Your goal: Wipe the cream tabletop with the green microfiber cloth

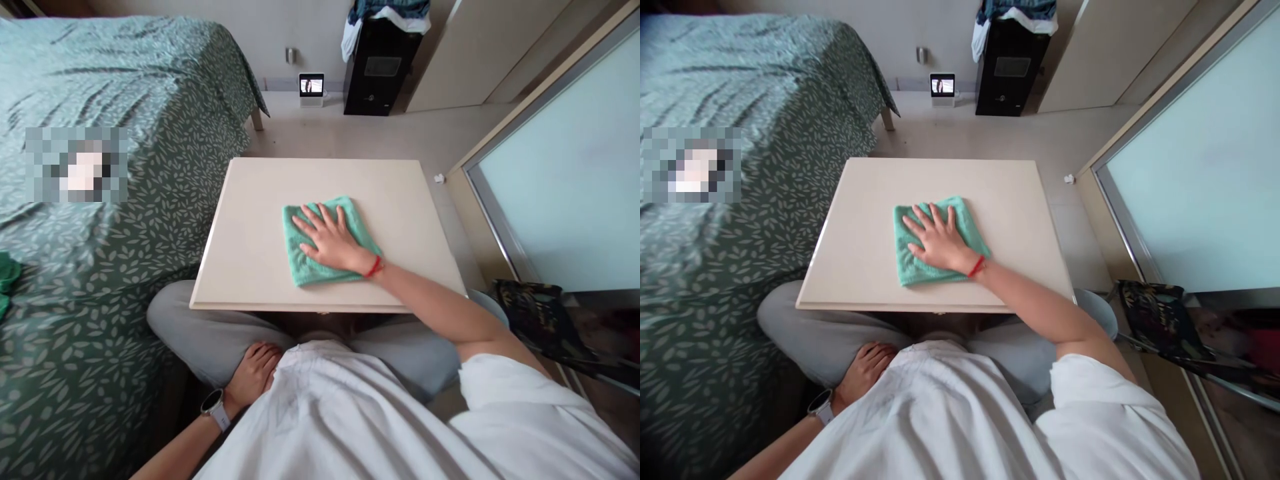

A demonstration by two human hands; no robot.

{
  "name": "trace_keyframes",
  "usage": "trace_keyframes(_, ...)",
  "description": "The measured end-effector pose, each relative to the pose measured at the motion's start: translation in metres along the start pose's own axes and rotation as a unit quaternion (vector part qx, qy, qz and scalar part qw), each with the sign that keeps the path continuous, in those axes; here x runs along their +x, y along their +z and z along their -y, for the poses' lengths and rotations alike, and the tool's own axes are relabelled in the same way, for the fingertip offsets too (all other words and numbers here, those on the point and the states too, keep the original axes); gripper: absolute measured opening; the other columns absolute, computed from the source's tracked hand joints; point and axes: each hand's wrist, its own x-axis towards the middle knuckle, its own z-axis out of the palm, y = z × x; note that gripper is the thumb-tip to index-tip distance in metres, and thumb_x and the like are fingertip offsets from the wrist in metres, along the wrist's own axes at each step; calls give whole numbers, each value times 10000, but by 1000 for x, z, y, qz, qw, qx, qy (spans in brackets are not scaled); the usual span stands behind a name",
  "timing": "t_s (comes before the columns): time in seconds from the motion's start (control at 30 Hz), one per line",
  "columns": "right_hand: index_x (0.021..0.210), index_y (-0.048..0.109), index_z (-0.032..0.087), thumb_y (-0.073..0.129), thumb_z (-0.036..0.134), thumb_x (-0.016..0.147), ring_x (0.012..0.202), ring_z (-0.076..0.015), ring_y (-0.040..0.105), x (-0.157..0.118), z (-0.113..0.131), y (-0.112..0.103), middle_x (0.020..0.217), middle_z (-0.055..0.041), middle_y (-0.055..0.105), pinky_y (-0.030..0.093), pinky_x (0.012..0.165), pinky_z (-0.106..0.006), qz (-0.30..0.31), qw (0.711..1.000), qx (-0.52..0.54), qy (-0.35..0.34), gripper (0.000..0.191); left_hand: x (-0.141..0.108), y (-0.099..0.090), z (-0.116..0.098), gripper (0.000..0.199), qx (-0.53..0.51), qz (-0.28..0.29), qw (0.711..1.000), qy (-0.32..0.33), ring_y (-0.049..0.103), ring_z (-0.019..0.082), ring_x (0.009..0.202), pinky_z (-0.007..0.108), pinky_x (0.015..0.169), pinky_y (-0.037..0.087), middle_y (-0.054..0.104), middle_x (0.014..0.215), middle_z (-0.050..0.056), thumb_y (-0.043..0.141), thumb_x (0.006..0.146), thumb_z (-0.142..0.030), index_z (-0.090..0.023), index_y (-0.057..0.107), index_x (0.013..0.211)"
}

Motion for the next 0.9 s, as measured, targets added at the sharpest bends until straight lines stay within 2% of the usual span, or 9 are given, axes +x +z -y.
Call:
trace_keyframes(0.1,1871,429,256,569,480,1163,1802,-500,242,-47,14,7,1953,-163,302,191,1390,-858,7,995,0,-95,755,-1,1,1,443,2,-3,1000,-1,751,184,1100,398,1150,436,825,1164,17,293,1257,-261,-196,728,1204)
trace_keyframes(0.17,1853,469,270,621,488,1147,1800,-481,266,-66,14,7,1936,-154,354,208,1406,-817,20,985,7,-174,754,-2,2,1,441,2,-4,1000,0,756,180,1093,396,1150,435,828,1163,16,296,1253,-252,-194,730,1201)
trace_keyframes(0.27,1830,512,303,654,523,1130,1793,-448,306,-68,-1,3,1910,-126,420,236,1420,-760,50,965,26,-255,747,-4,2,1,445,0,8,1000,-1,763,180,1100,398,1162,430,828,1171,22,292,1252,-253,-186,729,1195)
trace_keyframes(0.33,1822,527,320,642,540,1130,1785,-437,334,-54,-18,-1,1897,-113,443,233,1423,-747,64,962,36,-264,735,-5,2,1,429,-5,17,1000,-3,763,183,1116,398,1166,427,825,1181,26,305,1248,-250,-185,726,1196)
trace_keyframes(0.4,1818,535,314,629,520,1129,1781,-443,338,-30,-36,-5,1898,-118,438,226,1418,-753,60,969,43,-237,725,-6,2,1,411,-9,22,1000,-6,759,187,1129,397,1167,424,823,1188,28,318,1241,-240,-185,723,1209)
trace_keyframes(0.53,1821,529,278,577,471,1130,1787,-469,297,30,-72,-12,1932,-128,367,195,1404,-785,20,990,46,-133,719,-6,2,0,407,-8,22,1000,-9,752,187,1137,394,1174,412,824,1189,28,311,1249,-246,-198,714,1220)
trace_keyframes(0.67,1849,468,202,510,462,1134,1791,-478,271,83,-96,-21,1954,-151,310,180,1408,-783,-8,999,40,-33,761,-5,0,1,401,-2,18,1000,-5,751,175,1140,391,1164,418,826,1191,21,303,1267,-274,-200,696,1230)
trace_keyframes(0.77,1869,409,154,470,463,1138,1798,-484,241,110,-107,-25,1962,-173,279,185,1405,-795,-26,998,38,41,796,-5,0,2,398,1,18,1000,-3,751,169,1142,386,1161,423,827,1196,18,300,1270,-277,-199,690,1253)
trace_keyframes(0.9,1857,430,155,457,471,1129,1788,-502,251,134,-124,-24,1959,-172,292,173,1384,-854,-48,993,50,100,794,-6,0,2,388,1,22,1000,1,750,174,1152,390,1182,410,825,1198,23,300,1267,-262,-196,682,1277)
